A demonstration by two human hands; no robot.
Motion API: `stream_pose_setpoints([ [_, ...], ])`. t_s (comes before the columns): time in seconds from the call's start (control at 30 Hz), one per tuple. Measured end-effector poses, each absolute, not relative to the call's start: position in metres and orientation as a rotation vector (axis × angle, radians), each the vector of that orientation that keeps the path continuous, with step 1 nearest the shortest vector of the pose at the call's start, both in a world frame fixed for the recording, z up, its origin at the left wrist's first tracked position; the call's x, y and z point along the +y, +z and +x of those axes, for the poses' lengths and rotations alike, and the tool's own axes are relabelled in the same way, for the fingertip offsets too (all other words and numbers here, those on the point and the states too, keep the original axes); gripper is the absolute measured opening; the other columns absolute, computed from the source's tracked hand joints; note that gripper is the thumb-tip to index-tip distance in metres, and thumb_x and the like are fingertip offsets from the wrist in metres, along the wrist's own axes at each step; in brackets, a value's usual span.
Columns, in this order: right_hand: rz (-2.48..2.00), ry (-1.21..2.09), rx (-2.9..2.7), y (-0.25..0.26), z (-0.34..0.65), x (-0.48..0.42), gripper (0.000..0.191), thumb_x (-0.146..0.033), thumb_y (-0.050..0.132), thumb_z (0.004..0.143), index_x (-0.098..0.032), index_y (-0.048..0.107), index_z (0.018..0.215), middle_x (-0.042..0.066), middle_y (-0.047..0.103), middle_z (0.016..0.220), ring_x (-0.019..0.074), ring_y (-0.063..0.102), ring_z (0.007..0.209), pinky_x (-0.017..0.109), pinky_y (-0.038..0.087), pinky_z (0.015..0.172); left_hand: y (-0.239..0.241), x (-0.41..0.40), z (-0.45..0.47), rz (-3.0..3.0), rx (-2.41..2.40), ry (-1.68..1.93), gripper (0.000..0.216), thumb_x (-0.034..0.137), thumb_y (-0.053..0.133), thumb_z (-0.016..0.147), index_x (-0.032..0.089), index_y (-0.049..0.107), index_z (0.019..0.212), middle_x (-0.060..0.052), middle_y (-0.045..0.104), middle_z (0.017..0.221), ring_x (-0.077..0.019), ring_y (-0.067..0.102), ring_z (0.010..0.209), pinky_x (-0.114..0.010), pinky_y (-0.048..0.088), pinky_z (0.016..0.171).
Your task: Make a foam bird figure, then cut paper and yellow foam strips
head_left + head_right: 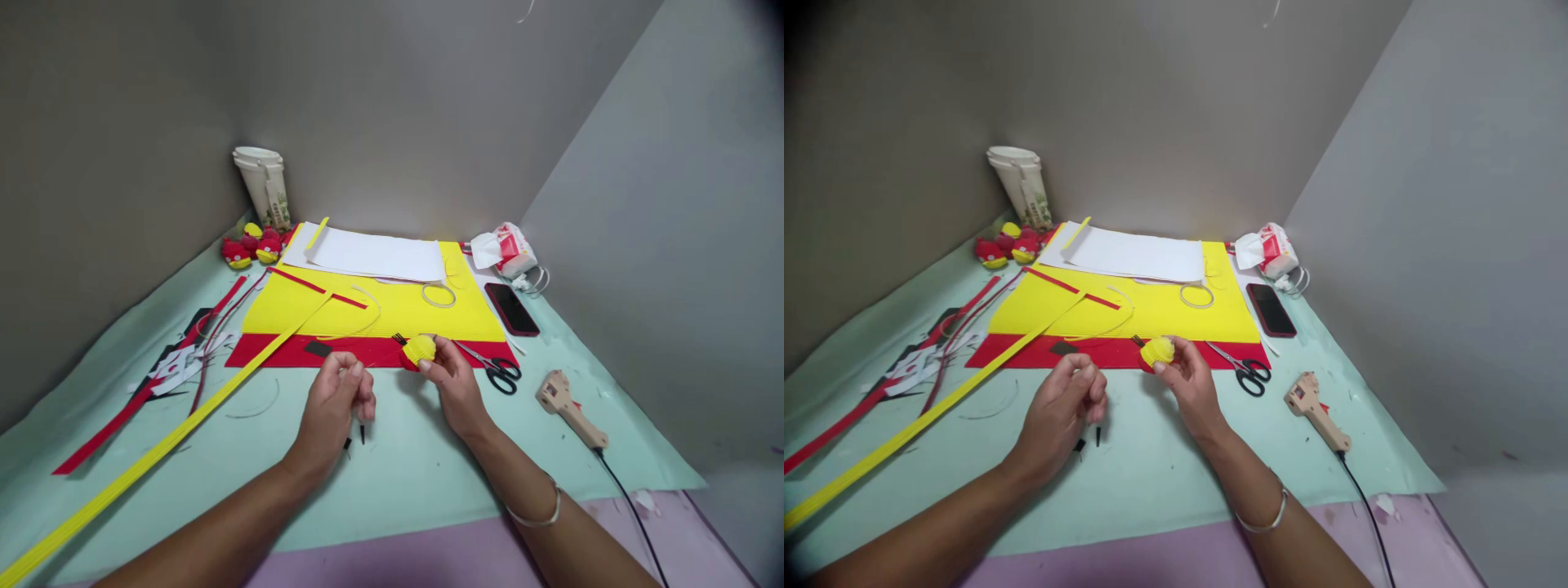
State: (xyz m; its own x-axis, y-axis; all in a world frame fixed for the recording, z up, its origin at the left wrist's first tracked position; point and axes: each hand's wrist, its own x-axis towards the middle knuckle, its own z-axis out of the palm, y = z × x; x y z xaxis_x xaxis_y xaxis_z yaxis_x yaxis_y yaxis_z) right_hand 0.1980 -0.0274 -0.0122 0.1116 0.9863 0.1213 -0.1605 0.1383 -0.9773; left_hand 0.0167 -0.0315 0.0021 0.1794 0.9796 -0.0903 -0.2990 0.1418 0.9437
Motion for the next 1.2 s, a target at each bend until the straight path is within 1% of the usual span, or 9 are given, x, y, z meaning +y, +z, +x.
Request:
stream_pose_setpoints([
  [0.07,-1.031,1.113,-1.068,-0.012,0.198,-0.027,0.035,-0.031,0.072,0.077,-0.023,0.061,0.109,0.004,0.067,0.107,0.0224,0.061,0.100,0.034,0.048,0.087,0.002,-0.032,0.017,0.993,0.892,1.087,0.018,0.036,0.053,0.091,0.023,0.042,0.088,0.010,0.050,0.060,-0.0068,0.046,0.046,-0.020,0.036,0.046],
  [0.13,-1.024,1.115,-1.070,-0.012,0.197,-0.027,0.035,-0.031,0.072,0.077,-0.023,0.061,0.109,0.004,0.067,0.106,0.0224,0.061,0.100,0.034,0.048,0.088,0.003,-0.033,0.017,1.038,0.886,1.028,0.017,0.034,0.055,0.090,0.023,0.044,0.097,0.009,0.051,0.060,-0.0069,0.045,0.045,-0.020,0.036,0.046],
  [0.23,-1.012,1.126,-1.083,-0.012,0.196,-0.028,0.034,-0.030,0.072,0.076,-0.024,0.061,0.108,0.003,0.067,0.105,0.0225,0.061,0.099,0.034,0.048,0.087,0.005,-0.034,0.017,1.080,0.900,0.963,0.026,0.033,0.056,0.089,0.022,0.045,0.110,0.009,0.049,0.059,-0.0075,0.043,0.047,-0.020,0.036,0.046],
  [0.3,-1.005,1.134,-1.102,-0.011,0.195,-0.029,0.034,-0.029,0.073,0.076,-0.023,0.061,0.107,0.003,0.067,0.105,0.0223,0.061,0.099,0.034,0.048,0.086,0.006,-0.034,0.016,1.100,0.923,0.940,0.028,0.035,0.056,0.089,0.021,0.046,0.112,0.010,0.046,0.058,-0.0076,0.041,0.047,-0.019,0.034,0.045],
  [0.5,-1.023,1.099,-1.277,-0.013,0.197,-0.033,0.036,-0.026,0.071,0.079,-0.025,0.060,0.113,0.004,0.064,0.109,0.0225,0.059,0.100,0.034,0.047,0.086,0.000,-0.029,0.018,1.166,0.979,0.899,0.029,0.043,0.060,0.086,0.020,0.050,0.102,0.010,0.042,0.056,-0.0069,0.038,0.047,-0.019,0.031,0.045],
  [0.67,-0.998,1.095,-1.351,-0.014,0.198,-0.034,0.037,-0.026,0.070,0.080,-0.027,0.060,0.116,0.004,0.063,0.113,0.0233,0.059,0.103,0.035,0.047,0.087,-0.001,-0.025,0.020,1.111,0.970,0.908,0.027,0.040,0.066,0.081,0.019,0.053,0.092,0.008,0.047,0.060,-0.0070,0.040,0.051,-0.020,0.033,0.048],
  [0.83,-0.988,1.118,-1.349,-0.014,0.198,-0.034,0.038,-0.025,0.070,0.080,-0.026,0.060,0.116,0.004,0.062,0.111,0.0230,0.059,0.102,0.035,0.047,0.087,0.000,-0.025,0.018,1.125,0.980,0.918,0.021,0.037,0.064,0.083,0.018,0.054,0.079,0.007,0.048,0.060,-0.0075,0.041,0.055,-0.020,0.034,0.053],
  [0.97,-0.995,1.137,-1.286,-0.013,0.198,-0.033,0.036,-0.027,0.070,0.079,-0.025,0.060,0.114,0.004,0.064,0.110,0.0225,0.059,0.100,0.034,0.047,0.085,-0.004,-0.025,0.016,1.059,0.994,1.026,0.023,0.038,0.063,0.085,0.019,0.051,0.079,0.005,0.055,0.062,-0.0085,0.046,0.058,-0.021,0.038,0.057],
  [1.2,-1.048,1.121,-1.173,-0.011,0.197,-0.031,0.035,-0.031,0.071,0.076,-0.023,0.061,0.109,0.004,0.066,0.107,0.0230,0.061,0.100,0.035,0.048,0.087,0.001,-0.023,0.016,0.824,0.868,1.084,0.023,0.031,0.067,0.081,0.019,0.048,0.078,0.005,0.057,0.066,-0.0065,0.047,0.055,-0.019,0.035,0.052],
])
